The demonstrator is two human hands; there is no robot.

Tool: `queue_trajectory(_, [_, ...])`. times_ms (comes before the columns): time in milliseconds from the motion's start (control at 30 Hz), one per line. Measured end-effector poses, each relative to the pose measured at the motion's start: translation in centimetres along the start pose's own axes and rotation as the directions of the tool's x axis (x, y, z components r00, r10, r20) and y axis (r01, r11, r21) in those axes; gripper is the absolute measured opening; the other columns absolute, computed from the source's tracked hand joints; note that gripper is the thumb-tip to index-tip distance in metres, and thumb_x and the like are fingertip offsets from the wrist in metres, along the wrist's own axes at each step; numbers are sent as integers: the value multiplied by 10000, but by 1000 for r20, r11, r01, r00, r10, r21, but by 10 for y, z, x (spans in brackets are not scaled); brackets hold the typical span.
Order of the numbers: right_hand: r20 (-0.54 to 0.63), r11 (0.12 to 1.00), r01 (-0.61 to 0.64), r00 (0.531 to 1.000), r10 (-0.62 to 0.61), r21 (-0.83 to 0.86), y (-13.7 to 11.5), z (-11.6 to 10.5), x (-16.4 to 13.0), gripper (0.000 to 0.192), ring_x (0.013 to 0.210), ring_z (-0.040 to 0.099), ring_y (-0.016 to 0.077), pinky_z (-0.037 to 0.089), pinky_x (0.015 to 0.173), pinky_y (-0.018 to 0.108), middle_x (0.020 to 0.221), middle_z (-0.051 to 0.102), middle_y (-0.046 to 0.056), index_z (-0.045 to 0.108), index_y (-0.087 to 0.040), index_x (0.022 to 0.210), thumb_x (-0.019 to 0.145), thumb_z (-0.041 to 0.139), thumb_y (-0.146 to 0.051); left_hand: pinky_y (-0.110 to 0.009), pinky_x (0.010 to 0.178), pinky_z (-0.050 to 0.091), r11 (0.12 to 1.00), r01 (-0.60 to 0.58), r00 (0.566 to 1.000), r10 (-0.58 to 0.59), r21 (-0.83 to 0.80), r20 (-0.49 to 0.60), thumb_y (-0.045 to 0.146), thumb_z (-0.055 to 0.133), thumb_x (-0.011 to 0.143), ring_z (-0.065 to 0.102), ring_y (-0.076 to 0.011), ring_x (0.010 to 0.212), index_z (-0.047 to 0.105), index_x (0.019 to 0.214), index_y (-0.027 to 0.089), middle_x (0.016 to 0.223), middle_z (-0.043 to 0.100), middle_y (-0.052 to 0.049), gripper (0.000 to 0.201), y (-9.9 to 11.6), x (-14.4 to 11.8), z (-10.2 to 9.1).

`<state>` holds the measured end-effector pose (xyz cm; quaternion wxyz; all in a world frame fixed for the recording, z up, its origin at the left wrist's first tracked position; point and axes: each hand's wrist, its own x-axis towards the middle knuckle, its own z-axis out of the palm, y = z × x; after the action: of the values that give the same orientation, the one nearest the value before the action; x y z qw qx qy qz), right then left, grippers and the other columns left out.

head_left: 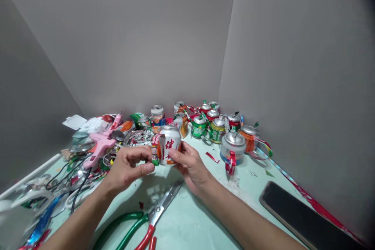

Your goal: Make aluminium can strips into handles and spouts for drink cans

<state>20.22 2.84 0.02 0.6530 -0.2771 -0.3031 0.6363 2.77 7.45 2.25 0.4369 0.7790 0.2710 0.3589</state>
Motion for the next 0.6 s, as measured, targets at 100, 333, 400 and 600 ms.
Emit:
queue_trajectory(100, [-3,1000,6,1000,-6,-5,0,-1,1,443,812,612,186,455,739,296,933,674,52,617,-152,954,556,777,-261,-253,560,417,1000,-4,1000,3,4,26,381,672,709,528,-151,627,652,689,128,678,597,-48,255,-1,-2,-1])
queue_trajectory(333, [-44,1000,0,999,-1,-20,-2,-2,2,457,812,612,187,451,738,296,927,678,50,619,-152,948,537,783,-267,-261,523,394,998,-47,991,53,53,-126,545,550,738,471,-135,564,652,705,134,623,551,-37,425,4,1,-11])
queue_trajectory(400, [-72,1000,-8,997,6,-25,-2,-3,2,465,804,609,180,448,727,286,912,681,45,620,-152,952,535,789,-270,-259,512,396,960,51,919,63,276,-389,530,566,712,477,-134,546,639,675,134,598,557,-30,405,17,1,-28])
queue_trajectory(600, [-207,999,8,978,-16,-41,5,-10,7,379,777,595,166,439,718,286,889,683,30,636,-170,891,557,786,-270,-254,567,366,702,495,632,113,512,-766,314,581,691,516,-151,625,640,830,124,708,612,-41,242,42,-10,-90])
